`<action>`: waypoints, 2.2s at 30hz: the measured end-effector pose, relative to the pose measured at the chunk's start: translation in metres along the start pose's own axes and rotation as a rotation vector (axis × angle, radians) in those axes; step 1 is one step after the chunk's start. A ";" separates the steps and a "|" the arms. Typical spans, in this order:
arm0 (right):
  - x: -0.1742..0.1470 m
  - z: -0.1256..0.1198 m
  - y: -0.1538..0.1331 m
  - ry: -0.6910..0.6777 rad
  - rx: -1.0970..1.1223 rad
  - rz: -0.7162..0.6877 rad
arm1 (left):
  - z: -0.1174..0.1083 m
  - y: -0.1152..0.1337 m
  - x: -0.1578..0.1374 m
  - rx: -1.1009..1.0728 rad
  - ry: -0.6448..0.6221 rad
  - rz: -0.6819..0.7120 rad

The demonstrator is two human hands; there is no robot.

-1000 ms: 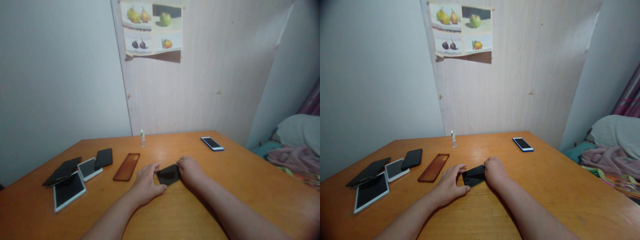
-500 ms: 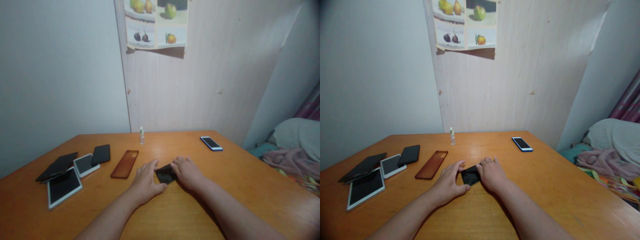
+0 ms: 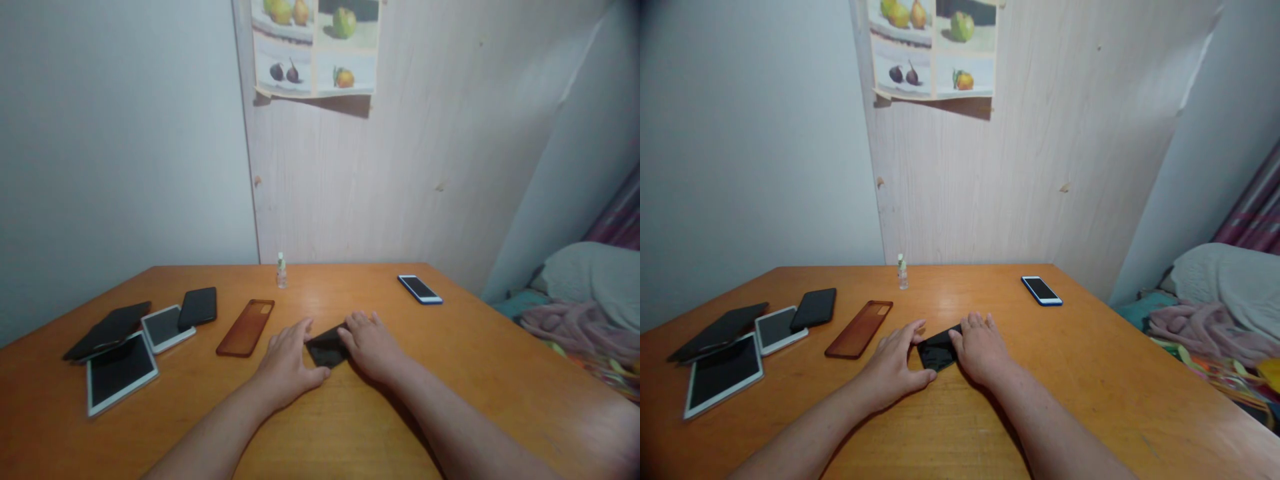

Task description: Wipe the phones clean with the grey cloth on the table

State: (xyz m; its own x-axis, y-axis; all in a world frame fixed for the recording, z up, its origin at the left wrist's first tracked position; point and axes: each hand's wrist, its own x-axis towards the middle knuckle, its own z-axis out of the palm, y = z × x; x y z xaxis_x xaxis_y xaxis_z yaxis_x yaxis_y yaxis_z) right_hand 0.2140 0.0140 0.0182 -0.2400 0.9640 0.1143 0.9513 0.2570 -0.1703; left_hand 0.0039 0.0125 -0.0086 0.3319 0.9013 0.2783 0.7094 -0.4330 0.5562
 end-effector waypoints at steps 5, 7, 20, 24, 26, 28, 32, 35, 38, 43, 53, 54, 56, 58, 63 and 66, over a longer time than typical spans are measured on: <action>-0.014 0.001 -0.021 -0.107 0.171 -0.380 | 0.001 -0.002 0.000 0.011 0.006 0.001; -0.009 0.001 -0.012 -0.100 0.142 -0.292 | 0.000 0.000 -0.001 0.013 0.000 -0.003; -0.014 0.000 -0.019 -0.137 0.220 -0.364 | 0.003 0.000 -0.002 0.013 0.013 0.004; 0.000 0.003 0.008 -0.048 0.159 -0.097 | 0.002 0.000 -0.001 0.005 0.000 0.002; 0.003 0.002 0.015 0.000 0.196 -0.057 | 0.002 0.000 -0.001 0.001 0.004 0.016; 0.005 0.000 0.017 0.060 0.233 -0.048 | 0.001 0.000 -0.002 -0.006 0.009 0.023; 0.006 0.001 0.018 0.113 0.202 -0.036 | -0.002 0.002 -0.002 -0.007 0.004 0.011; 0.006 0.004 0.017 0.108 0.166 -0.081 | -0.004 0.004 -0.002 0.001 -0.003 -0.002; 0.002 0.008 0.006 0.098 0.189 -0.196 | -0.004 0.005 -0.002 0.014 -0.008 -0.003; 0.002 0.010 0.000 0.085 0.238 -0.276 | -0.004 0.007 -0.001 0.004 -0.006 -0.043; -0.002 0.006 -0.009 0.083 0.120 -0.166 | -0.004 0.008 -0.001 0.035 -0.022 -0.033; -0.006 0.005 -0.019 0.054 0.117 -0.242 | -0.003 0.007 -0.001 0.036 -0.014 -0.027; -0.011 0.002 -0.031 0.018 0.110 -0.312 | -0.002 0.006 -0.001 0.034 0.000 -0.017; -0.009 -0.001 -0.028 0.010 0.069 -0.274 | -0.001 0.005 -0.001 0.029 0.003 -0.018; 0.002 -0.002 0.006 0.005 -0.079 0.056 | -0.001 0.005 0.000 0.012 -0.005 -0.038; -0.006 -0.002 0.000 -0.081 -0.010 -0.020 | -0.001 0.006 0.000 0.009 -0.001 -0.036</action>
State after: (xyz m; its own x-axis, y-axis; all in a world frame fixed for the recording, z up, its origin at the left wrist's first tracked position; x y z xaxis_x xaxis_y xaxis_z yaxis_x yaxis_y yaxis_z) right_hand 0.2160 0.0084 0.0193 -0.2731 0.9612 0.0383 0.9481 0.2757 -0.1585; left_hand 0.0072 0.0101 -0.0045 0.3068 0.9164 0.2572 0.7265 -0.4001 0.5587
